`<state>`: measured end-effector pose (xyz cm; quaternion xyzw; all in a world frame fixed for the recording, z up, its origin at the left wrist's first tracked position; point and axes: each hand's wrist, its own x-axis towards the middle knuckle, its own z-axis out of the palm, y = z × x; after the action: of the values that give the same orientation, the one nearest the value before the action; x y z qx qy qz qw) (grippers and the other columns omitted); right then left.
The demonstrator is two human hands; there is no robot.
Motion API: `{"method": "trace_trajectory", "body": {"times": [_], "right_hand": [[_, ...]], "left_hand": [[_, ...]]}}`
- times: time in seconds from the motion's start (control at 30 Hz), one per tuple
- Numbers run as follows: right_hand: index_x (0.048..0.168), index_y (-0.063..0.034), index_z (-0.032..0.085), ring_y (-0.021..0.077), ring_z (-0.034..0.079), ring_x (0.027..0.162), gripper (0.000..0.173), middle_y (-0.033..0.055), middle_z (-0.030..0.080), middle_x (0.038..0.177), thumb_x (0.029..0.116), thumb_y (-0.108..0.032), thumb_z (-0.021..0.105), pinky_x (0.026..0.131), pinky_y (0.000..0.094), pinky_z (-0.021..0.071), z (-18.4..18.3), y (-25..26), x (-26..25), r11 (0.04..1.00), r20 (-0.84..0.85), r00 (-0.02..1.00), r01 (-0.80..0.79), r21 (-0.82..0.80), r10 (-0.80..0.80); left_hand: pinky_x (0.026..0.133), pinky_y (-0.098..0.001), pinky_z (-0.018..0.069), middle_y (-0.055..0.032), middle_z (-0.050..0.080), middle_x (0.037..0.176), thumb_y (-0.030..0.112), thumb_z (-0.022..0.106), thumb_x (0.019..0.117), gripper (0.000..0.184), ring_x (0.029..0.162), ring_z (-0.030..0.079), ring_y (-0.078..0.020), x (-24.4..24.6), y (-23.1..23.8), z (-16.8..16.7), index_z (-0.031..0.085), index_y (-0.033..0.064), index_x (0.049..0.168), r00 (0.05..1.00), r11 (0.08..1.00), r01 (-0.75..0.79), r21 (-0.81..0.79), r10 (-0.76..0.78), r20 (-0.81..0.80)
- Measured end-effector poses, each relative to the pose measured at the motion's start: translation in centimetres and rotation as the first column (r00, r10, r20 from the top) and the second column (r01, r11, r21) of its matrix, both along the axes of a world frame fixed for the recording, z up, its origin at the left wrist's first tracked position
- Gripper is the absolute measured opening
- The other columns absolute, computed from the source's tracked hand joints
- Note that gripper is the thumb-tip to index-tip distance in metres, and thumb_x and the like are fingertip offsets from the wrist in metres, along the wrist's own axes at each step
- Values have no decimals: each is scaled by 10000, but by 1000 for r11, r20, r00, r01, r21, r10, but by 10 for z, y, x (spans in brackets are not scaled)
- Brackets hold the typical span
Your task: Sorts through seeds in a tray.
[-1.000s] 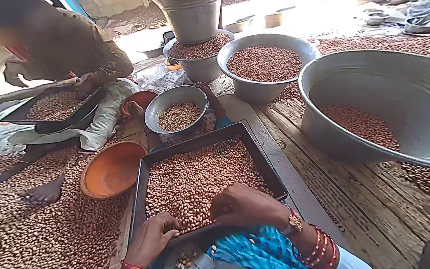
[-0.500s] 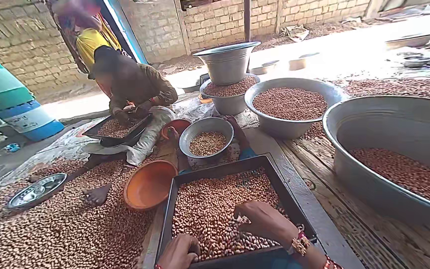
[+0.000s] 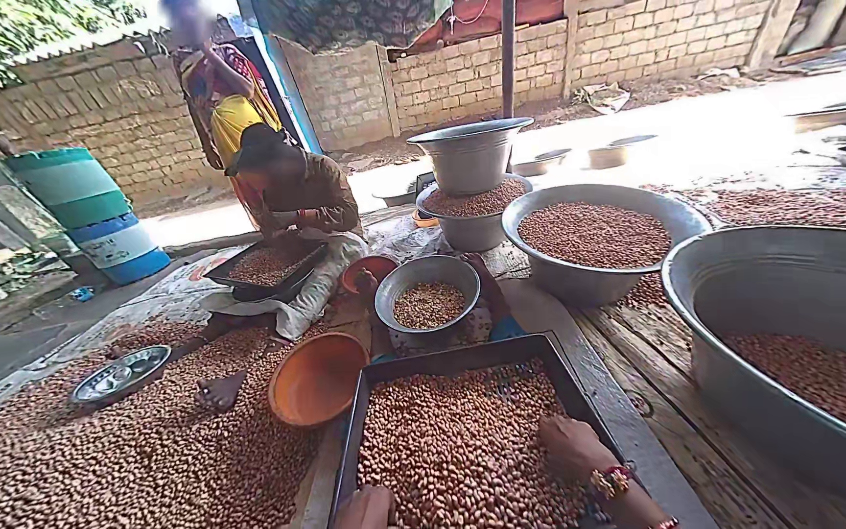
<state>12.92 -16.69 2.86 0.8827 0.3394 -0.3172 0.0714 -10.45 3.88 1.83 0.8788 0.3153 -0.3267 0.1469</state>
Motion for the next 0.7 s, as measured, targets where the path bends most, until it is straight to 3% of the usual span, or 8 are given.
{"method": "trace_trajectory", "body": {"times": [0.4, 0.7], "right_hand": [[1401, 44, 529, 446, 584, 1289, 504, 285, 603, 1363, 988, -216, 657, 1023, 627, 470, -9, -6, 4, 999, -64, 998, -15, 42, 18], [1372, 21, 558, 437, 596, 1273, 508, 266, 624, 1339, 960, -243, 696, 1010, 627, 474, -11, -10, 7, 999, -67, 998, -18, 51, 21]], "left_hand": [[1065, -607, 447, -249, 670, 1286, 415, 632, 1009, 488, 1266, 603, -425, -1, 1, -1, 675, 11, 1279, 1000, 1000, -16, -24, 17, 18], [1069, -603, 442, -260, 658, 1295, 419, 625, 1014, 496, 1275, 591, -430, -1, 0, -2, 670, -2, 1271, 1000, 1000, -13, -17, 13, 29]]}}
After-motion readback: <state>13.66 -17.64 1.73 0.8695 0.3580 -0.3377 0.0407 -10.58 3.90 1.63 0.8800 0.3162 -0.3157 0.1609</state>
